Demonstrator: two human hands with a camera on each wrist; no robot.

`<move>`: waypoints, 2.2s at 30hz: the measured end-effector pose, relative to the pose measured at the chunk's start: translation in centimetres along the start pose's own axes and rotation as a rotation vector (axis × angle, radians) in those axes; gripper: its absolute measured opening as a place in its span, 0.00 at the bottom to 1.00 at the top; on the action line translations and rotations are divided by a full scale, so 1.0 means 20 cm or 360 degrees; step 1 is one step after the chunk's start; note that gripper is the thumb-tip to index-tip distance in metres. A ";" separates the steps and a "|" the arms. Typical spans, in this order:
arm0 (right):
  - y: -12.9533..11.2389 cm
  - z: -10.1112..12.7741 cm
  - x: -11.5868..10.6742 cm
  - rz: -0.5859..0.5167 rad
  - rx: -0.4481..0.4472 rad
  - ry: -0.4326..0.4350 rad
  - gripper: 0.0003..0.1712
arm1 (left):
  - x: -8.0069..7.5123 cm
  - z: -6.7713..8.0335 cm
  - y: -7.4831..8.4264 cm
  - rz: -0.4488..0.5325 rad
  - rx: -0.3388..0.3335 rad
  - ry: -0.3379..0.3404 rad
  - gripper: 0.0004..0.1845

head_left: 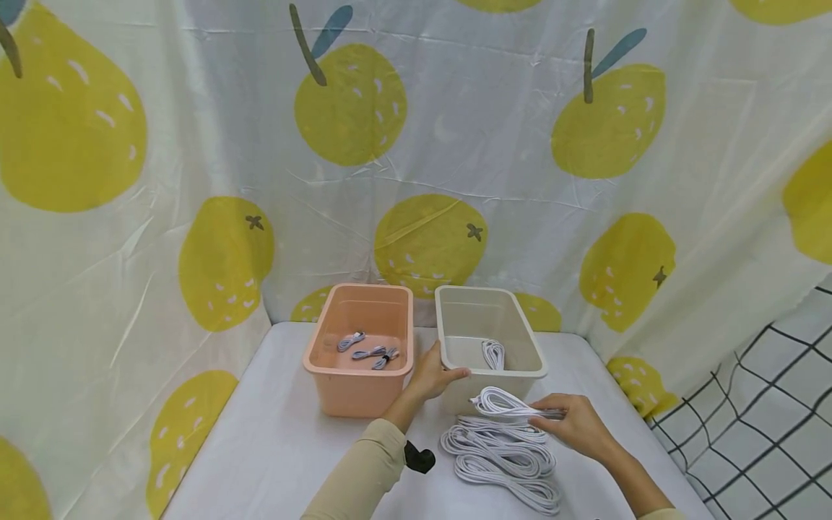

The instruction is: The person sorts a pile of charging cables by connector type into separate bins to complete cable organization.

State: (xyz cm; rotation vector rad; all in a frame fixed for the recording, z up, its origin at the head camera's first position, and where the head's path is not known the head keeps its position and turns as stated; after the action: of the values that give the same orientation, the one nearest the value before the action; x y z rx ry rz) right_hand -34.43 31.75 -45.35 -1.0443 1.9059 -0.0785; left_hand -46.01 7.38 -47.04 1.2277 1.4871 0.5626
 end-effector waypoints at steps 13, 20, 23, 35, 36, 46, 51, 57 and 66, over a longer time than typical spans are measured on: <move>0.00 -0.18 -0.17 -0.0034 0.0154 0.0038 0.11 | -0.02 0.01 0.01 -0.0012 0.0016 -0.0013 0.37; 0.08 -0.29 -0.24 0.0006 0.0277 0.0090 0.11 | -0.02 0.01 0.01 -0.0001 -0.0003 -0.0015 0.36; 0.11 -0.34 -0.26 0.0015 0.0351 0.0080 0.12 | -0.01 0.01 0.00 -0.0042 0.0004 -0.0014 0.36; 0.17 -0.56 -0.26 0.0160 0.0674 0.0071 0.22 | -0.01 0.00 0.01 -0.0058 0.0070 -0.0008 0.38; 0.17 -0.58 -0.25 0.0162 0.0692 0.0076 0.22 | -0.01 0.01 0.01 -0.0064 0.0071 -0.0007 0.38; 0.21 -0.74 -0.16 0.0138 0.0810 0.0179 0.22 | -0.01 0.01 0.00 -0.0069 0.0052 -0.0010 0.41; 0.26 -0.79 -0.11 0.0075 0.0985 0.0295 0.23 | 0.00 0.00 0.00 -0.0089 0.0083 -0.0019 0.40; 0.28 -0.82 0.01 -0.0123 0.1080 0.0183 0.33 | 0.00 0.00 0.00 -0.0082 0.0087 -0.0037 0.40; 0.28 -0.79 0.01 -0.0111 0.1013 0.0071 0.30 | 0.00 0.00 0.01 -0.0100 0.0098 -0.0004 0.39</move>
State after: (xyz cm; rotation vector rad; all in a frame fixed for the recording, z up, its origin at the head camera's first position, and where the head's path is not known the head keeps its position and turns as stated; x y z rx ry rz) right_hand -49.91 29.81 -38.99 -0.6702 1.7047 -0.7043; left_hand -46.00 7.55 -46.87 1.2240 1.5454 0.4759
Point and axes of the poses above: each hand's wrist, its own z-axis away from the middle knuckle, its own x-axis out of the palm, y = z × x, the point moved 9 cm from there along -z, towards the middle knuckle, and after that the axes turned 2 degrees about -x, right-handed, at the moved point
